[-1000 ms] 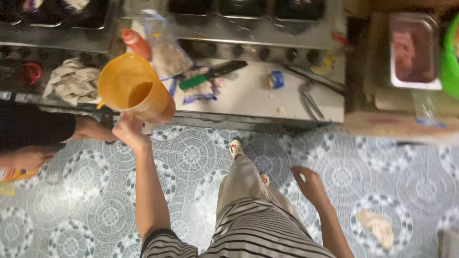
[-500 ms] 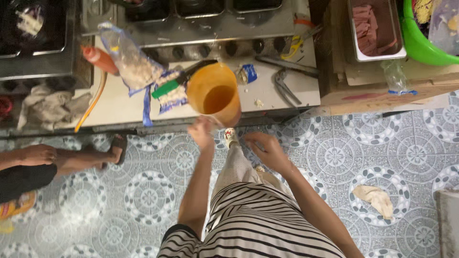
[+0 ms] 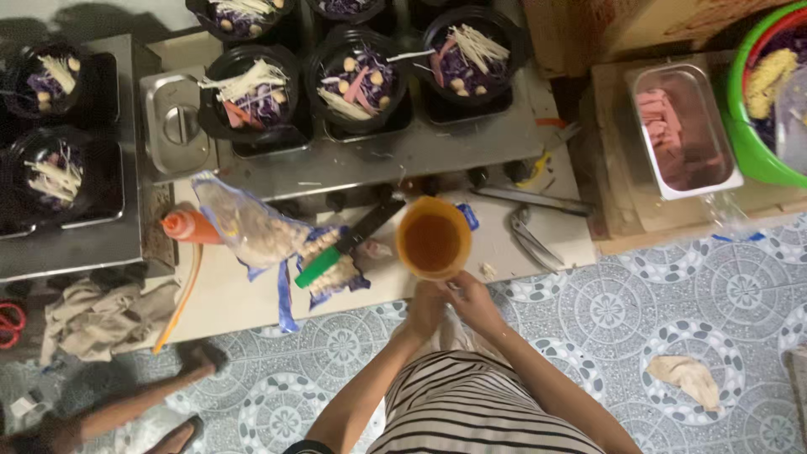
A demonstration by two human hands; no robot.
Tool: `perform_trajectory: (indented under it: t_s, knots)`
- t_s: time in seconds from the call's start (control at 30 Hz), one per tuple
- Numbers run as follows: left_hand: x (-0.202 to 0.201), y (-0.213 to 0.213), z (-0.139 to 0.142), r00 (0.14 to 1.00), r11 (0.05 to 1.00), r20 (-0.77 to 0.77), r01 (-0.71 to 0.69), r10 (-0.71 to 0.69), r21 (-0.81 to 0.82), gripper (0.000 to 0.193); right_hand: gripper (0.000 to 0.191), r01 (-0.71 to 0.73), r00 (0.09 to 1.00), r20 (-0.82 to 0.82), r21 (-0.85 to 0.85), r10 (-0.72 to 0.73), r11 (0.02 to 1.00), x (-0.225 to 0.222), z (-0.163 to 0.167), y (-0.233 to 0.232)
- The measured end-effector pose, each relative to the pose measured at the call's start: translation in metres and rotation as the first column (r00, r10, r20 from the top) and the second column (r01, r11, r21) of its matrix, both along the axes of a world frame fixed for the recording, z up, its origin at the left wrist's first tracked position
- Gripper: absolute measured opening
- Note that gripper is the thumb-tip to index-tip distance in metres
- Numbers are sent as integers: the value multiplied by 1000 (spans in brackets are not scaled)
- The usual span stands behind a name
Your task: The person adds ingredients by hand into a row of black serving bowls, placing shredded cabbage, enoki mushrooms, quail eggs, and sausage pieces into each bowl one at a time. They then ladle broth from a large pot into an orange pitcher and pour the broth into the prepared bowls.
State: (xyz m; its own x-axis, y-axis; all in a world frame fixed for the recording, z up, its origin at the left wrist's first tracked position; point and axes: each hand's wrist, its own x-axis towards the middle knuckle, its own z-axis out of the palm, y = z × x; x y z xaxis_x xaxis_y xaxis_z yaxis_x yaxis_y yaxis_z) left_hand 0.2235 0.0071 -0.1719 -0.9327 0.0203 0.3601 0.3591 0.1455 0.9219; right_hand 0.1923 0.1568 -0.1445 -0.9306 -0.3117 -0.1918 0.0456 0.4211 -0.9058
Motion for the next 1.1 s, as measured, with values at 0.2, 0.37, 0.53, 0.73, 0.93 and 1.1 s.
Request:
perform_trajectory:
  t_s: [0.2, 0.37, 0.53, 0.73, 0.93, 1.1]
  knots:
    - [-22, -10, 32, 840, 820, 506, 423, -194, -387, 29, 33, 84, 940, 324, 93, -110, 992, -13, -8, 10]
    - [-54, -47, 81, 627, 400, 715, 767, -309, -501, 40, 29, 304, 838, 536, -297, -105, 905, -7, -25, 11]
    - [-91, -68, 138, 716, 682, 690, 558, -106, -474, 36, 22, 267, 949, 279, -464, -147, 845, -38, -50, 57]
    - [-126, -53, 188, 809, 749, 562, 263, 173, -608, 32, 35, 549, 825, 383, -372, -416, 748, -68, -32, 115]
    - [-166, -39, 194, 979, 893, 193, 28, 67, -448, 19, 19, 370, 929, 83, -248, -361, 895, -158, 56, 197]
    - [-200, -34, 171, 945, 913, 311, 34, 103, -406, 24, 25, 257, 966, -17, -10, -258, 966, -249, 140, 211]
